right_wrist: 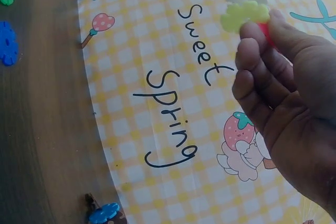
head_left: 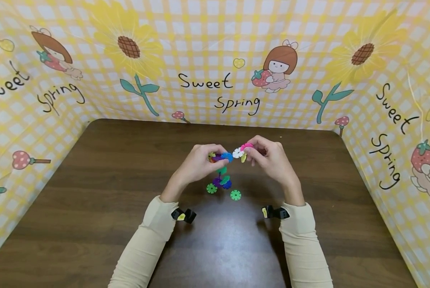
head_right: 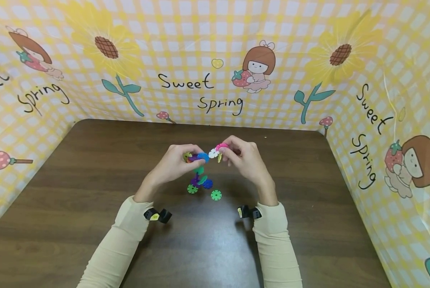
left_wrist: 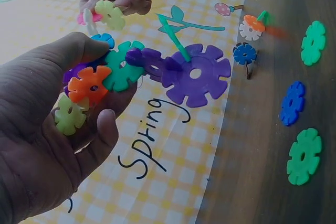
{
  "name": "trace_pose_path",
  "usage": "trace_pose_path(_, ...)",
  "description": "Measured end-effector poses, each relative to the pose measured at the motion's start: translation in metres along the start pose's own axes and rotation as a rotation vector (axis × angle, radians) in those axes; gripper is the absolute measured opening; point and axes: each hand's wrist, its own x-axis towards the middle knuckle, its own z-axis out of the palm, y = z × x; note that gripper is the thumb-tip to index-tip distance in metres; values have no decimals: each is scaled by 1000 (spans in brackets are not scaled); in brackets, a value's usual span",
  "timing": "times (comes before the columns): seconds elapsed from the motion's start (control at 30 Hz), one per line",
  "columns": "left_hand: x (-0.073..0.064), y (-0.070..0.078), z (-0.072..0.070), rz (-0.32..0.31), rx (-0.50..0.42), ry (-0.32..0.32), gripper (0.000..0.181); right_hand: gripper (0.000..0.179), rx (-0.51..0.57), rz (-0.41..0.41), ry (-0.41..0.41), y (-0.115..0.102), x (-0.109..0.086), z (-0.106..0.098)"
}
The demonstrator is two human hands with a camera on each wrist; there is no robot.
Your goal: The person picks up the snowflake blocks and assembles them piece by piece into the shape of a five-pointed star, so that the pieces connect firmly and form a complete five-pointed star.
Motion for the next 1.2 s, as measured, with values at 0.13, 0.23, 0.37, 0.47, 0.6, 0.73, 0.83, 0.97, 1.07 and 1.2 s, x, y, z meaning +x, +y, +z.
trace_pose_path(0.13, 0, 3, 0, 0, 44, -7, 7, 5, -9, -10, -3, -1, 0, 1)
trace_pose_path(0.23, -1, 6, 0, -1, 80, -14, 7, 4, -11, -24, 4, -2, 0, 2)
trace_pose_path(0.37, -2, 9, -1, 3, 117, -23, 7, 5, -17, -31, -2, -2, 1, 2)
trace_pose_path(0.47, -2, 10, -1, 18, 132, -21, 7, 8, -27, -31, -19, -1, 1, 3)
trace_pose_path(0.6, -2, 9, -2, 32, 139, -28, 9, 8, -37, -45, -33, -1, 1, 4)
trace_pose_path(0.73, -2, 8, -3, 40, 141, -38, 9, 6, -32, -59, -31, -3, 2, 4)
trace_pose_path(0.83, -2, 9, -2, 58, 123, -35, 9, 6, -15, -57, -26, -3, 2, 5)
trace_pose_path(0.97, -2, 10, -2, 68, 93, -29, 8, 7, 2, -62, -17, -3, 1, 5)
trace_pose_path(1.07, -1, 10, -2, 54, 88, -27, 8, 8, 0, -77, -22, -3, 1, 6)
trace_pose_path(1.2, 0, 10, -1, 26, 76, -37, 8, 7, -7, -85, -36, -4, 2, 6)
